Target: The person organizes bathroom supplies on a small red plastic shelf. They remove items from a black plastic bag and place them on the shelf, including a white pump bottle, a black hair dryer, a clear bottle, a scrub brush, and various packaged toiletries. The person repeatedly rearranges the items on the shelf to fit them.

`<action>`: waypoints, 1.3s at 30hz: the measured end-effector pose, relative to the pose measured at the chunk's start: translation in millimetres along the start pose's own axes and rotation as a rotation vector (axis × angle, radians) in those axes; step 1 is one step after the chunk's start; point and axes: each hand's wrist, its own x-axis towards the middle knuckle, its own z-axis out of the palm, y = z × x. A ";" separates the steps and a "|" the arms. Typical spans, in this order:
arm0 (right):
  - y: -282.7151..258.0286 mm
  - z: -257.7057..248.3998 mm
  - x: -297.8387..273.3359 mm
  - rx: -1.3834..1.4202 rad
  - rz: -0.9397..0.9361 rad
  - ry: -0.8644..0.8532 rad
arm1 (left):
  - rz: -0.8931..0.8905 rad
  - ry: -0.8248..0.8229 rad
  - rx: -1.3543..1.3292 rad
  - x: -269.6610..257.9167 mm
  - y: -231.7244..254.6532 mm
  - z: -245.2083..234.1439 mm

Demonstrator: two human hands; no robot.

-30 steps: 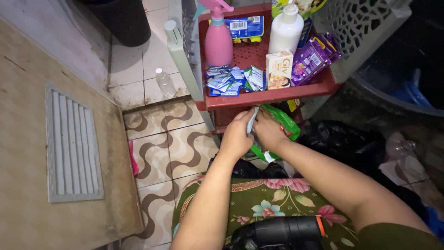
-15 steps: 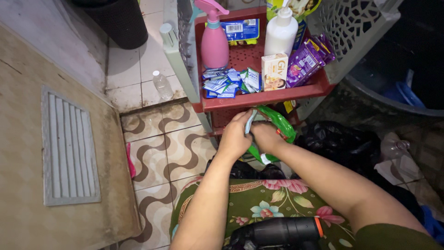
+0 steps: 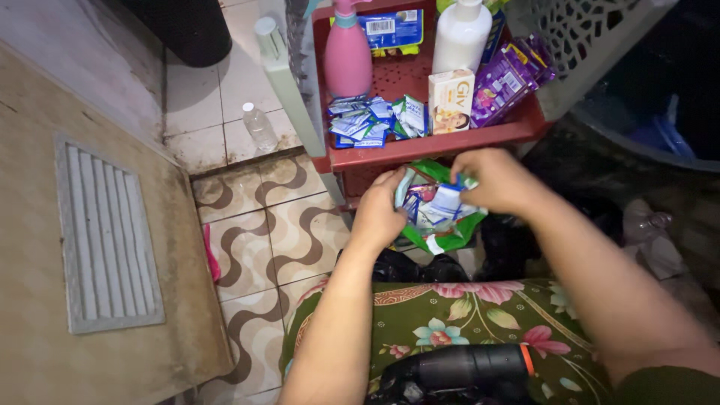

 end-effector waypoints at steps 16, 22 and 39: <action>-22.1 -62.9 70.1 0.651 -0.129 0.203 | -0.039 0.023 0.013 6.9 -4.3 5.9; -73.0 -18.0 112.8 0.100 -0.136 0.398 | -0.020 0.029 0.047 6.6 -7.7 7.0; -18.4 107.3 17.3 -0.141 -0.233 -0.264 | 0.021 -0.054 0.141 -1.7 9.0 -12.2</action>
